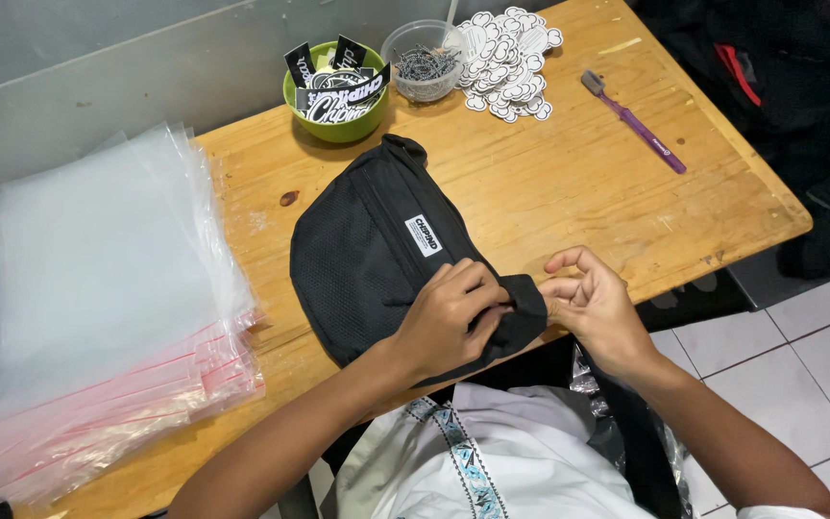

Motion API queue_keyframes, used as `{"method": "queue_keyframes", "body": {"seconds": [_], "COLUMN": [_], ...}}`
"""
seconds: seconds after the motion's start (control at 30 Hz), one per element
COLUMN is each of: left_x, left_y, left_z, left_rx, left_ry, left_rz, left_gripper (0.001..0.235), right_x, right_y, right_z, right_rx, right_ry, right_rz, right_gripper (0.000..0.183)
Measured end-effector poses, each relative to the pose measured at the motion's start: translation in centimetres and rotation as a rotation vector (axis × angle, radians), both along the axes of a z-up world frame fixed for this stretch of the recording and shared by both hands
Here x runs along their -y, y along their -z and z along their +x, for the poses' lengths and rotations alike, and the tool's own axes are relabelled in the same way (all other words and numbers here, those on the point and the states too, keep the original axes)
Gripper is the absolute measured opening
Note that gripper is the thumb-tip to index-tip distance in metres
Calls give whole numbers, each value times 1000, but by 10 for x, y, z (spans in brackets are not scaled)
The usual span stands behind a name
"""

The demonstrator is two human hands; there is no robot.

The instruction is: The person cleans a black bag using a purple toothbrush, scrubbing the surface and zipper area. They then attach a sticker to the bag using a small chain.

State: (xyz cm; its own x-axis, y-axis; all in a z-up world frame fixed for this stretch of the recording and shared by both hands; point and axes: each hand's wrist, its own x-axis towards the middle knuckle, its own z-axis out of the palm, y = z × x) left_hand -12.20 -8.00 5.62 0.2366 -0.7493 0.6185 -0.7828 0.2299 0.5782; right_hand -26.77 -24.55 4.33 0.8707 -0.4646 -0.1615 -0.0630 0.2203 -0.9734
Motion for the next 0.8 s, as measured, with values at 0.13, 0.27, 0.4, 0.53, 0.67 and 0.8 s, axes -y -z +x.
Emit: {"method": "queue_keyframes", "body": {"seconds": [0.13,0.27,0.4,0.53,0.67,0.8], "left_x": [1,1,1,1,3,2], "left_y": [3,-2,-5,-11,-8,-6], "left_z": [1,1,1,0,0,1], "left_rx": [-42,-116,-246,-269,-313,-340], "left_ry": [35,57,85,107,126,108], "left_rz": [17,8,-6,-17,-21,7], "left_gripper": [11,3,4,5,6,11], "right_x": [8,2,-14,-1,5,8], "right_y": [8,-30,-57,-40,-46,-46], "right_z": [-3,-2,6,10,21,31], "right_rx": [1,26,269,145,118,68], "right_ry": [-18,8,-134,-169,-304,-378], "right_rz": [84,-529,-1116,-1092,-1061,-906], "right_gripper": [38,33,26,28,17,12]}}
